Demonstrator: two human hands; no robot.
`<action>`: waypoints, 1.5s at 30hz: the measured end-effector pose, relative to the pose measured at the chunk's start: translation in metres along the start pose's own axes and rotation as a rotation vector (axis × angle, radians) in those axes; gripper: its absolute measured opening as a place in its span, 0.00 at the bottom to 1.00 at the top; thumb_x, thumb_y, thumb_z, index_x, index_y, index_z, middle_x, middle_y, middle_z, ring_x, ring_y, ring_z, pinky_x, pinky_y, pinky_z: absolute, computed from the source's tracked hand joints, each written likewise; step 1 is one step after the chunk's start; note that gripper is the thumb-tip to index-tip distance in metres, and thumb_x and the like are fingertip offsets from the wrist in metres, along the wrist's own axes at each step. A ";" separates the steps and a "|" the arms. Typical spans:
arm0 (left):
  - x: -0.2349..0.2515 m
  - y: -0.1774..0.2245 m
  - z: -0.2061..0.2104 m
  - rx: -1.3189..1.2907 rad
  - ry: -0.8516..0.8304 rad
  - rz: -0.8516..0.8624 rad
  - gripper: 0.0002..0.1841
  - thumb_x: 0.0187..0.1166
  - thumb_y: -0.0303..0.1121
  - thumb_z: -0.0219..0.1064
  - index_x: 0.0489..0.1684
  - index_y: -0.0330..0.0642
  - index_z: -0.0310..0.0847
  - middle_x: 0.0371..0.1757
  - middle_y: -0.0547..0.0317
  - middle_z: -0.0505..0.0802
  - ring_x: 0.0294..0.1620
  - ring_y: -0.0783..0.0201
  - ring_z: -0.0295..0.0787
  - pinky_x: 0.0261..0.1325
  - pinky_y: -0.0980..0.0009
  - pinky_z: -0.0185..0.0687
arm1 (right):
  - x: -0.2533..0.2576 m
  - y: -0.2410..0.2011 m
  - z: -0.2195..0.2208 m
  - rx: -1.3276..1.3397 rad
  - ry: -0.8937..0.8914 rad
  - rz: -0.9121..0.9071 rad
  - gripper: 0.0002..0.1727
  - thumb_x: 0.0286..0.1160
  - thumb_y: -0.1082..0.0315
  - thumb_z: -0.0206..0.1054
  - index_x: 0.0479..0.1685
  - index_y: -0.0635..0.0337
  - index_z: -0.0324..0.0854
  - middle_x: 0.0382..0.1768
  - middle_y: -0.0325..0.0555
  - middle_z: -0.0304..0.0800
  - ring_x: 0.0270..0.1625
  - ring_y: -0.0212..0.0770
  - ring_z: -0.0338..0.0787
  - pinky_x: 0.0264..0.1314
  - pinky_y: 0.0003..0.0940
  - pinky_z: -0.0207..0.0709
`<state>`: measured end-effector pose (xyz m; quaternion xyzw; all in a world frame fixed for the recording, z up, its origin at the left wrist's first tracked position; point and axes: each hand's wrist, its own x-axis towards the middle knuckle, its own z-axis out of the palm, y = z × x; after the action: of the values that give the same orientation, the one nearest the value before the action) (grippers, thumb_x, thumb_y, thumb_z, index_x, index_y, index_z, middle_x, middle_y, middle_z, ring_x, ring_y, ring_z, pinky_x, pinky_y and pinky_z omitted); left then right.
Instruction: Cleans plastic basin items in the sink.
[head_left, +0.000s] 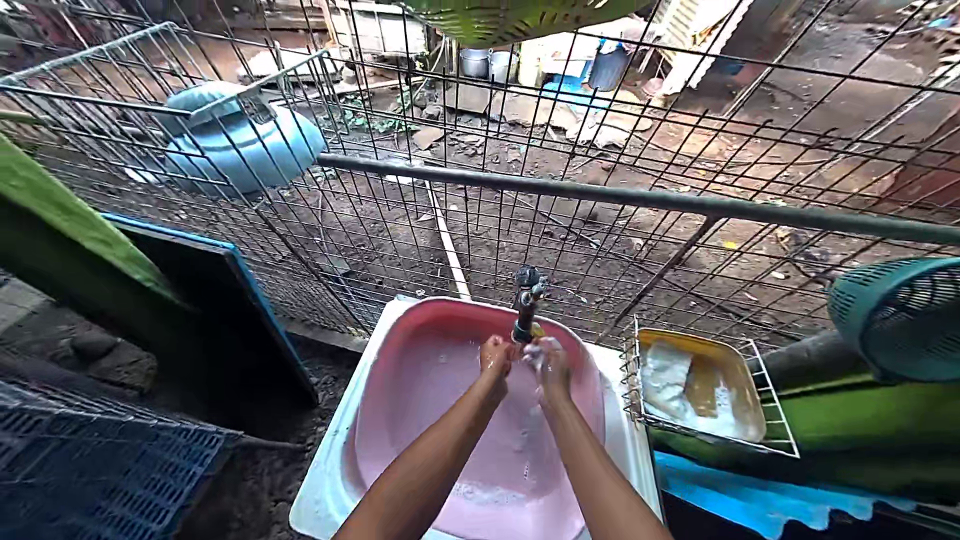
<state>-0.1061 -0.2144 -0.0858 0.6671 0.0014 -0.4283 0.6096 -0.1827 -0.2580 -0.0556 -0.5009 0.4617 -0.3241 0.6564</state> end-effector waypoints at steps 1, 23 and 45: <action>-0.013 -0.004 -0.003 -0.177 -0.008 -0.057 0.13 0.93 0.33 0.49 0.56 0.32 0.75 0.34 0.55 0.79 0.29 0.65 0.72 0.34 0.68 0.71 | 0.004 0.015 0.008 -0.003 -0.063 0.089 0.14 0.90 0.75 0.51 0.56 0.81 0.77 0.38 0.53 0.85 0.35 0.35 0.83 0.42 0.31 0.81; 0.040 -0.018 0.038 0.191 0.104 0.240 0.11 0.81 0.28 0.68 0.44 0.23 0.87 0.46 0.33 0.92 0.51 0.45 0.89 0.62 0.49 0.80 | -0.030 0.012 0.017 -0.042 -0.093 0.018 0.23 0.88 0.80 0.47 0.80 0.81 0.65 0.80 0.73 0.70 0.82 0.53 0.72 0.86 0.41 0.61; -0.034 -0.042 -0.278 0.971 0.139 0.185 0.34 0.86 0.26 0.60 0.93 0.37 0.52 0.61 0.23 0.88 0.62 0.29 0.86 0.71 0.37 0.73 | -0.039 0.031 -0.058 -0.773 0.065 -0.109 0.30 0.68 0.73 0.72 0.73 0.73 0.75 0.77 0.76 0.71 0.81 0.69 0.72 0.82 0.60 0.67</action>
<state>0.0091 0.0404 -0.1307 0.8982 -0.2166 -0.2781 0.2625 -0.2521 -0.2353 -0.0789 -0.7246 0.5428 -0.1764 0.3862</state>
